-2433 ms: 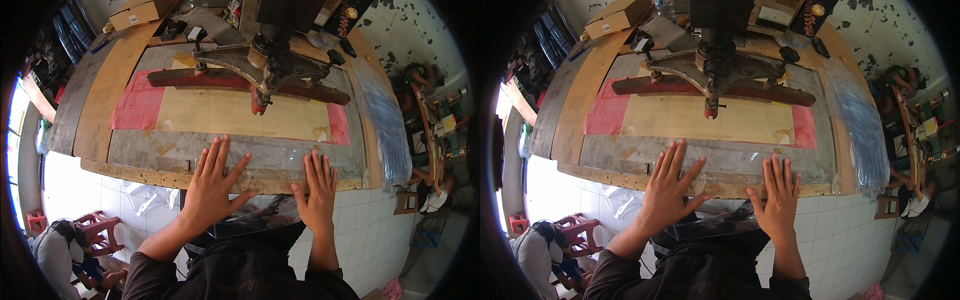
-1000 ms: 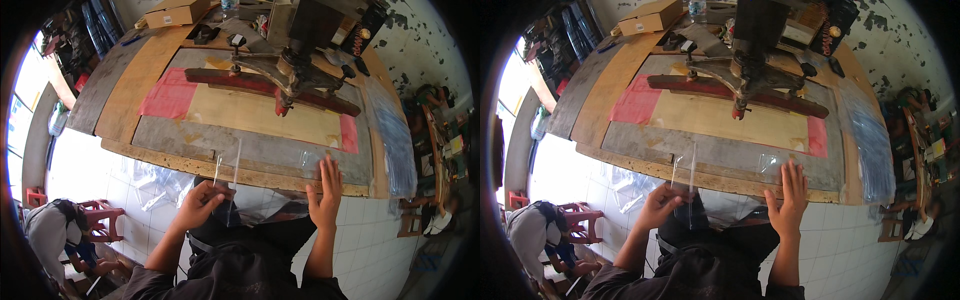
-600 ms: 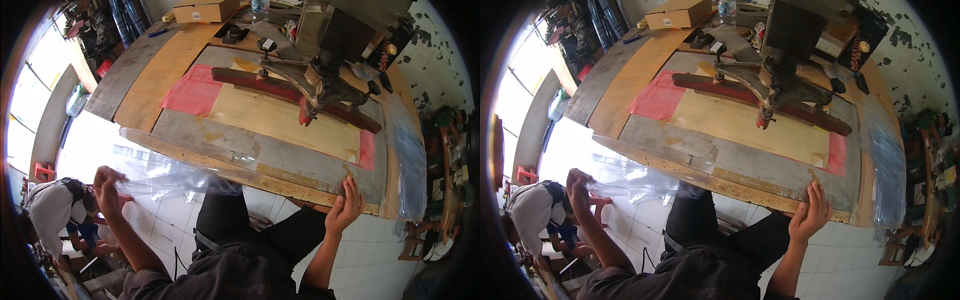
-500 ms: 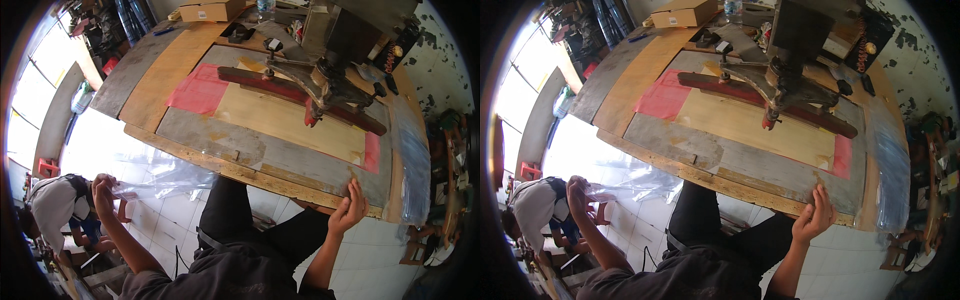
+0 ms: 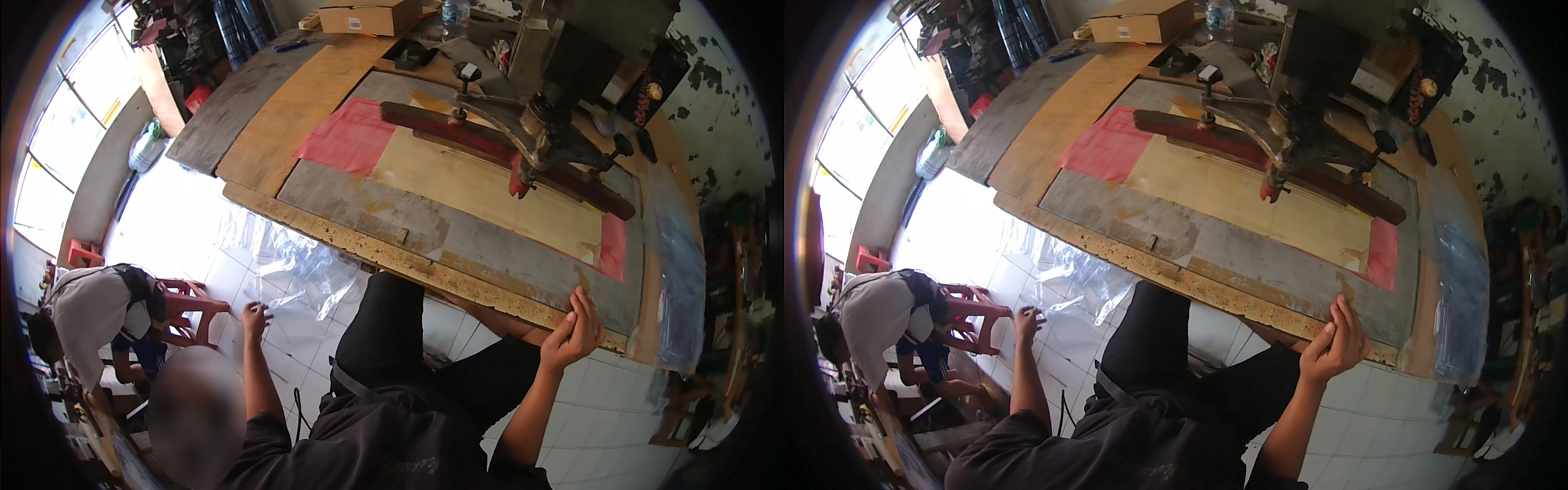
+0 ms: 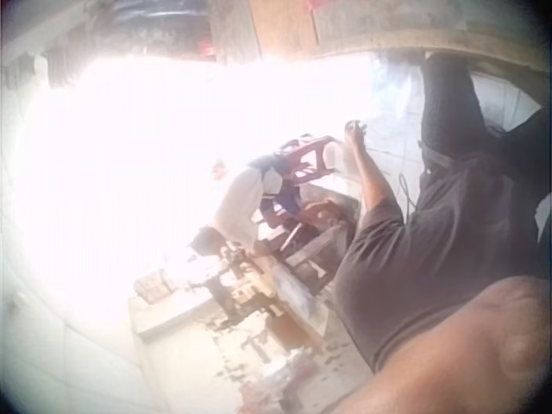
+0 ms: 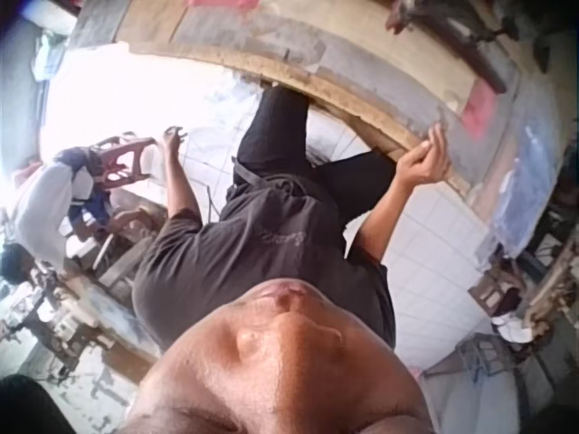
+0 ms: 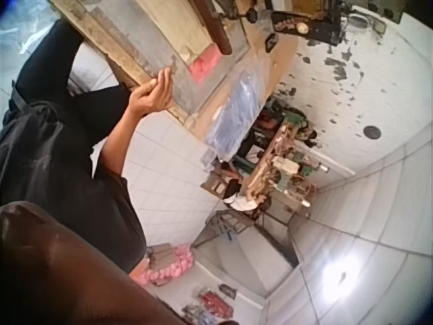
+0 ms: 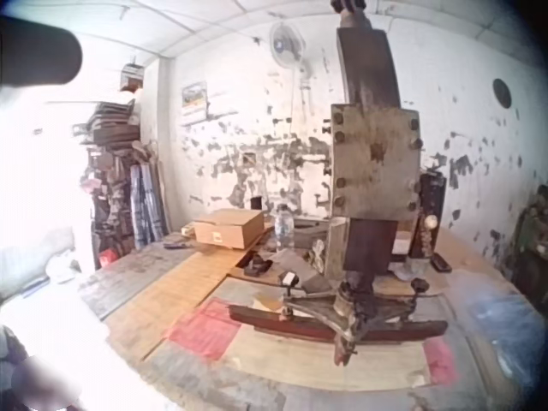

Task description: The person operates a manual heat-sealing machine by positioning clear plastic sheets under the press and smoothing them by hand.

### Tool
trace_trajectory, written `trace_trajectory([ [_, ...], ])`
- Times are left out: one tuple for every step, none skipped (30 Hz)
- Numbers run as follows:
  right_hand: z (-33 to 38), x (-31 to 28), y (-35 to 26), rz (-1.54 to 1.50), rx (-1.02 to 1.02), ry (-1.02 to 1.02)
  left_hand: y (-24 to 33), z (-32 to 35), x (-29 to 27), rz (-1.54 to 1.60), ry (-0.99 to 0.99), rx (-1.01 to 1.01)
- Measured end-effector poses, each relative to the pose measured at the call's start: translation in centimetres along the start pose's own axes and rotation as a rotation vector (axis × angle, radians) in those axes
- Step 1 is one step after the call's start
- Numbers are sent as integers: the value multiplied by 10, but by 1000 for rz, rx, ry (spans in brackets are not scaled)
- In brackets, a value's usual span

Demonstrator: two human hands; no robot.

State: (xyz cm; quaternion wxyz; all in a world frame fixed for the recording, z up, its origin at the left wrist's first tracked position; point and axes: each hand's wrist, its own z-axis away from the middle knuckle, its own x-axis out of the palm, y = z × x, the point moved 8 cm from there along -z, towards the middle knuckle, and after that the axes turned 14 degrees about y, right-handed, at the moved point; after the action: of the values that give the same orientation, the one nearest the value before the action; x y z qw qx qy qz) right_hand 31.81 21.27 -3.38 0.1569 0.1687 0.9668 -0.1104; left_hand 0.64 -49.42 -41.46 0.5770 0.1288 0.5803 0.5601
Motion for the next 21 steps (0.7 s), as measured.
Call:
trace_trajectory([
  [0, -1, 0, 7, 1, -3, 12, -6, 6, -37, 61, 51],
  [-1, -1, -1, 8, 2, -5, 27, -18, 5, -160, 142, 196],
  [0, 0, -1, -13, 8, 1, 27, -45, -2, -124, 229, 246],
  [0, -3, 0, -6, 8, -2, 46, -50, 9, -158, 252, 280],
  [1, -3, 0, -15, 17, -3, 62, -63, 5, -202, 296, 341],
  [1, -8, 0, -2, 6, 1, 95, -56, 16, -286, 290, 389],
  [1, -6, 0, -20, 17, -10, 108, -74, 8, -214, 311, 421],
  [0, -8, 1, -8, 15, -21, 131, -71, 18, -126, 276, 382],
  [-1, -9, 0, -13, 11, -13, 148, -74, 17, 66, 272, 318],
  [0, -6, 0, -18, 23, -29, 158, -88, 13, 201, 272, 259],
  [1, -7, 1, -10, 30, -48, 171, -92, 17, 363, 246, 190],
  [2, -8, 1, -9, 26, -44, 183, -97, 17, 460, 265, 153],
  [2, -8, 2, -6, 35, -46, 195, -100, 22, 550, 249, 152],
  [2, -9, 3, -4, 43, -50, 198, -106, 27, 638, 233, 150],
  [1, -12, 2, -5, 37, -42, 195, -114, 31, 647, 234, 150],
  [0, -14, 1, -8, 40, -44, 186, -121, 37, 612, 274, 89],
  [0, -14, 1, -13, 46, -51, 173, -132, 42, 570, 316, 29],
  [1, -12, -1, -23, 48, -48, 150, -144, 38, 381, 355, 46],
  [2, -8, -4, -41, 42, -33, 114, -165, 31, 196, 179, -110],
  [2, -9, -5, -31, 27, -20, 88, -156, 54, 311, 104, -156],
  [2, -10, -4, -28, 27, -19, 65, -141, 76, 294, -24, -187],
])
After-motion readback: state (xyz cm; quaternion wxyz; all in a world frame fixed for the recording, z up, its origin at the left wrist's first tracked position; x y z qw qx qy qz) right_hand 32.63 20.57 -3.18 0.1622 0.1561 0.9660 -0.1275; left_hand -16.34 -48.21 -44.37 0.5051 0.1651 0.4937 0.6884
